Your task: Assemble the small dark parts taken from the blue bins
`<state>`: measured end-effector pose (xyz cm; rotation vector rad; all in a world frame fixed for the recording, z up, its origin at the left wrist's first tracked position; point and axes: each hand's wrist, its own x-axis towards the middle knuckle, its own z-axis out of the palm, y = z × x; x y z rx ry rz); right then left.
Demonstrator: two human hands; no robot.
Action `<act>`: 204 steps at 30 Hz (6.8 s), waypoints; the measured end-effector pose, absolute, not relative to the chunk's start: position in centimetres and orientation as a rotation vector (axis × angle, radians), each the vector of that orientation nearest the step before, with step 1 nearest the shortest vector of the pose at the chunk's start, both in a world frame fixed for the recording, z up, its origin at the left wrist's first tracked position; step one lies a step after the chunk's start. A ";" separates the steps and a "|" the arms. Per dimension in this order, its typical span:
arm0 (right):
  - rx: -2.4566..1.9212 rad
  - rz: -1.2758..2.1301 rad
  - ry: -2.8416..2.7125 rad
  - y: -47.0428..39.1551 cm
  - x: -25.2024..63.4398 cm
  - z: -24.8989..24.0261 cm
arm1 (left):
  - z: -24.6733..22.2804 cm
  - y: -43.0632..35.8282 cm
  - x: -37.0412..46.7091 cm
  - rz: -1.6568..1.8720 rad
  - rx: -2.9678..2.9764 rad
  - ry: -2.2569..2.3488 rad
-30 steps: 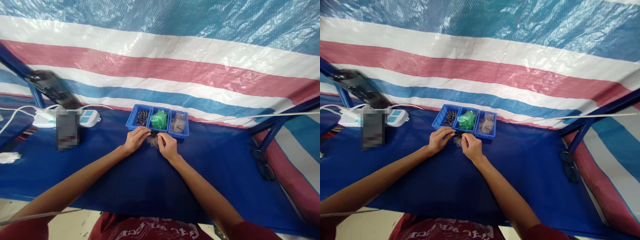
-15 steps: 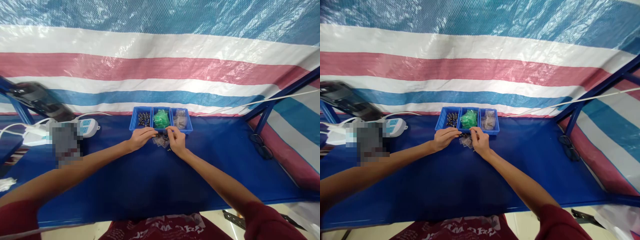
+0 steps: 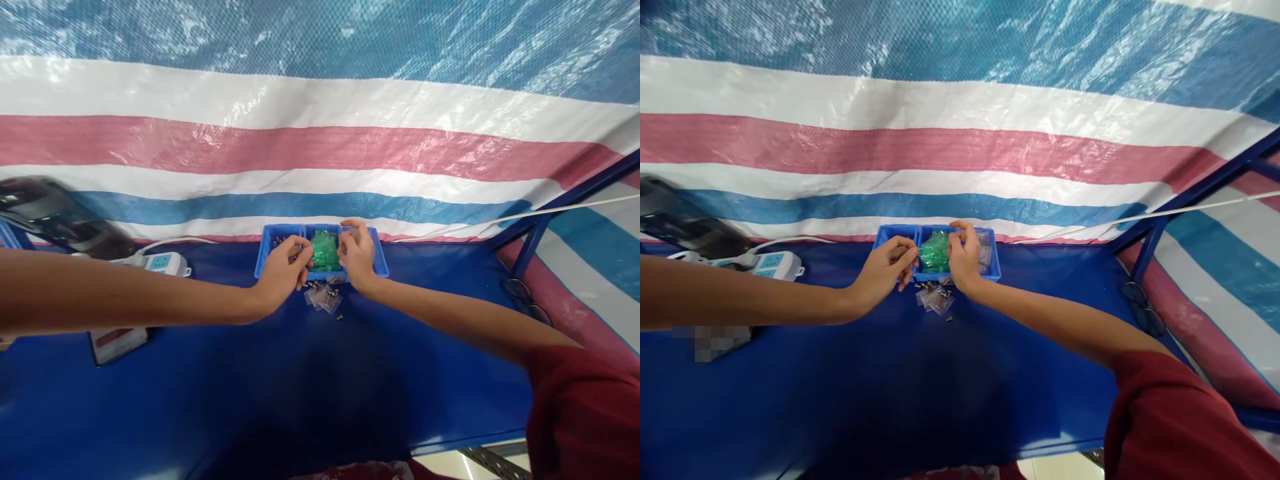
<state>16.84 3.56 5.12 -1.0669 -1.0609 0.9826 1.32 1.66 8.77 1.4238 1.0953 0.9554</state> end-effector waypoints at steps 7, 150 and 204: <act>-1.028 1.253 -0.717 2.1 16.1 5.9 | 8.3 1.1 3.8 1.028 0.956 1.112; -1.058 0.565 -1.648 -2.1 15.2 0.5 | 5.5 8.4 -3.2 0.433 2.748 1.518; -1.096 0.588 -1.632 -2.1 16.1 0.0 | 0.6 -0.3 0.3 1.294 2.162 1.157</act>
